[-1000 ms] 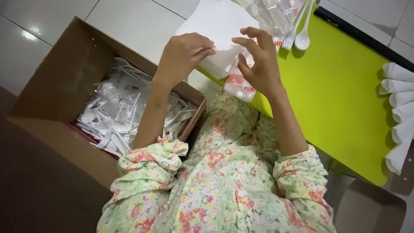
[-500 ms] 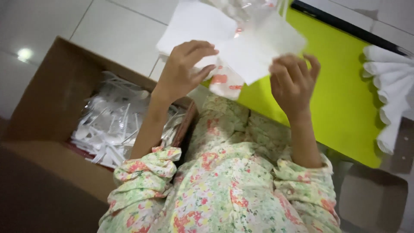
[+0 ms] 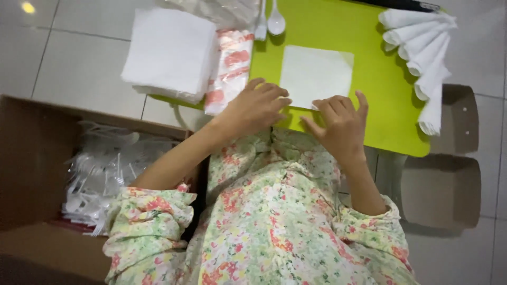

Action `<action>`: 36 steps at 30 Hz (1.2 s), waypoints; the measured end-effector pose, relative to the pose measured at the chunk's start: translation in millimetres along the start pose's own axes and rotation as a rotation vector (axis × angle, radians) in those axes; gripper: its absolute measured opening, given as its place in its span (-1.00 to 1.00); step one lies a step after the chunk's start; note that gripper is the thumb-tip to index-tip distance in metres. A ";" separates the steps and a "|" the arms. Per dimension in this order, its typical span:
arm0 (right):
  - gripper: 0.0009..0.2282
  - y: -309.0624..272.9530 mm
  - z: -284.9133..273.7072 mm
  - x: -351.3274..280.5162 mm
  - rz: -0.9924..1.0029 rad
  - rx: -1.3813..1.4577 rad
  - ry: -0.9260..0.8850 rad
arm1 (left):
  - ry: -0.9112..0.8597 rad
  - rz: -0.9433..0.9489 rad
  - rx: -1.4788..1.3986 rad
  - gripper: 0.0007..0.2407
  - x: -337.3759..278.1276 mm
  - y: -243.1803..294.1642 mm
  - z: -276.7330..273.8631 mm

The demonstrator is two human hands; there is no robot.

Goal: Wrapping plastic spoons and forks individually in paper napkins.

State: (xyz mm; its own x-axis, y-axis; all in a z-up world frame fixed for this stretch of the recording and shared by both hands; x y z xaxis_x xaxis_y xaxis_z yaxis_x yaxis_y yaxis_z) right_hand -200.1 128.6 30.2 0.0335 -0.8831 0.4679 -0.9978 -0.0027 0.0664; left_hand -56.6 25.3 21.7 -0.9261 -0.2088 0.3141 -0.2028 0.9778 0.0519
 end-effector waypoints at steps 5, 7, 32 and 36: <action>-0.76 31.3 9.9 -5.9 0.048 0.092 -0.038 | -0.080 0.049 0.038 -0.64 19.1 17.0 10.8; -0.79 41.4 12.2 0.8 0.022 0.038 -0.033 | -0.202 0.019 0.012 -0.70 22.5 15.1 11.7; -0.97 -23.1 103.8 186.2 -0.361 -0.220 0.025 | 0.109 -0.431 0.630 -0.90 57.3 -117.7 1.8; -0.94 -17.7 100.7 185.5 -0.352 -0.260 0.037 | 0.196 -0.402 0.600 -0.91 56.2 -113.6 -8.3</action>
State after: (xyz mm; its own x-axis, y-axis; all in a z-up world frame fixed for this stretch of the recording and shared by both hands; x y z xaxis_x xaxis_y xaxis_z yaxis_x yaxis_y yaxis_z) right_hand -182.0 -82.4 27.0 0.3753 -0.8322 0.4081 -0.8778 -0.1777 0.4449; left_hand -83.0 -97.4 41.3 -0.6821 -0.4869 0.5457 -0.7041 0.6389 -0.3099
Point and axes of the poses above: each hand's wrist, its own x-axis towards the middle knuckle, its own z-axis out of the palm, y = z × x, the point moved 8 cm from there along x, towards the middle knuckle, and after that the axes turned 7 degrees about -y, right-handed, at the moved point
